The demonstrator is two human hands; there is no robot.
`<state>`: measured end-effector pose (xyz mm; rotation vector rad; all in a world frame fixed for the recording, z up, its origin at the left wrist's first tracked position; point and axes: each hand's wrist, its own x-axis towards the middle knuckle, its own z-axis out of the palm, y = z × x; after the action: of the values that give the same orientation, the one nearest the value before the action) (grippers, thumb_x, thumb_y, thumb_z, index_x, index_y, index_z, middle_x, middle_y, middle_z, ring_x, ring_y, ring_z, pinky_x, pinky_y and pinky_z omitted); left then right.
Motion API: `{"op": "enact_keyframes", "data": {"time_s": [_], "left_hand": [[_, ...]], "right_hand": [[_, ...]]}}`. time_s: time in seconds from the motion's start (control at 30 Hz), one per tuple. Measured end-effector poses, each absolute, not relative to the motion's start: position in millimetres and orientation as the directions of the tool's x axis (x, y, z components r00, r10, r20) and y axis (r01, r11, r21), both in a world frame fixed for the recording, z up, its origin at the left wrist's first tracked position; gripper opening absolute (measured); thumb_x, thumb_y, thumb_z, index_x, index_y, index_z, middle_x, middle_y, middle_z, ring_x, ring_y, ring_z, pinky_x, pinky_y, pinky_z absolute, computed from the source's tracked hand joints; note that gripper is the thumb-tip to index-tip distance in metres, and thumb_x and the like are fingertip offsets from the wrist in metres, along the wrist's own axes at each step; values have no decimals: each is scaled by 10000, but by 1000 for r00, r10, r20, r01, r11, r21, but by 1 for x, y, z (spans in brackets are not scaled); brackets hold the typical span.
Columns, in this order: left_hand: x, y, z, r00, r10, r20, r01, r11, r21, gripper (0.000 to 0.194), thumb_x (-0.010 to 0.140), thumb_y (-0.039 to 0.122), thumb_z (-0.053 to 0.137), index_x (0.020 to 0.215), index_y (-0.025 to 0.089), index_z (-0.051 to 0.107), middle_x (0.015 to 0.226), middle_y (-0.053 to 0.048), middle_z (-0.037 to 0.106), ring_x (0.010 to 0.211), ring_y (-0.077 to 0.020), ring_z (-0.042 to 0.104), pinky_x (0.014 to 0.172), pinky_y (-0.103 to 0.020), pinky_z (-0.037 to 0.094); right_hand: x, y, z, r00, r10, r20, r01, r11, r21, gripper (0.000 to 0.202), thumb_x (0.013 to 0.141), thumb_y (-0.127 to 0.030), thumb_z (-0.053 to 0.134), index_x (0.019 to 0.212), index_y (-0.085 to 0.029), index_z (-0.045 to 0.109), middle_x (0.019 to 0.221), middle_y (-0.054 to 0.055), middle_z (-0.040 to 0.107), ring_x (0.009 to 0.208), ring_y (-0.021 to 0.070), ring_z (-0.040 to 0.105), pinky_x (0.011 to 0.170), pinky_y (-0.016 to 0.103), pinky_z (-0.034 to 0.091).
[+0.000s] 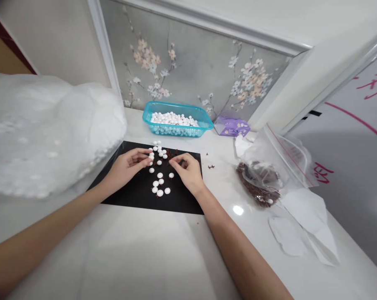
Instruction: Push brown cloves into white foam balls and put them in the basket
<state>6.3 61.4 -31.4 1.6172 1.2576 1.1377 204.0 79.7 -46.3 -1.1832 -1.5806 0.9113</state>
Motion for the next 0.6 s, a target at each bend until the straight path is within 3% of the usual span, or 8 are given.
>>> {"op": "enact_keyframes", "data": {"time_s": [0.1,0.17,0.6], "left_hand": [[8,61,-30,148,982,120,213,-151,965,379,714,402,653,1001,156,632,988,-67,684,911,-186,625,856,-313,464],[9,60,-28,174,981,90,215,-127,968,349,712,404,656,954,152,660,975,-64,695,862,-179,634,855,-323,463],[11,59,-28,262,962,74,179,-124,976,323,689,372,685,923,150,696,933,-52,718,908,-200,646,864,-320,480]], "right_hand": [[197,73,-43,-177,982,71,14,75,-997,271,697,-429,658,782,-174,617,526,-58,463,423,49,291,418,223,234],[193,69,-43,-247,968,47,-60,33,-998,291,694,-441,663,798,-172,624,466,-80,392,408,43,259,409,220,198],[190,67,-43,-312,949,47,-110,13,-994,262,699,-401,680,781,-160,619,477,-84,383,419,29,257,415,214,189]]}}
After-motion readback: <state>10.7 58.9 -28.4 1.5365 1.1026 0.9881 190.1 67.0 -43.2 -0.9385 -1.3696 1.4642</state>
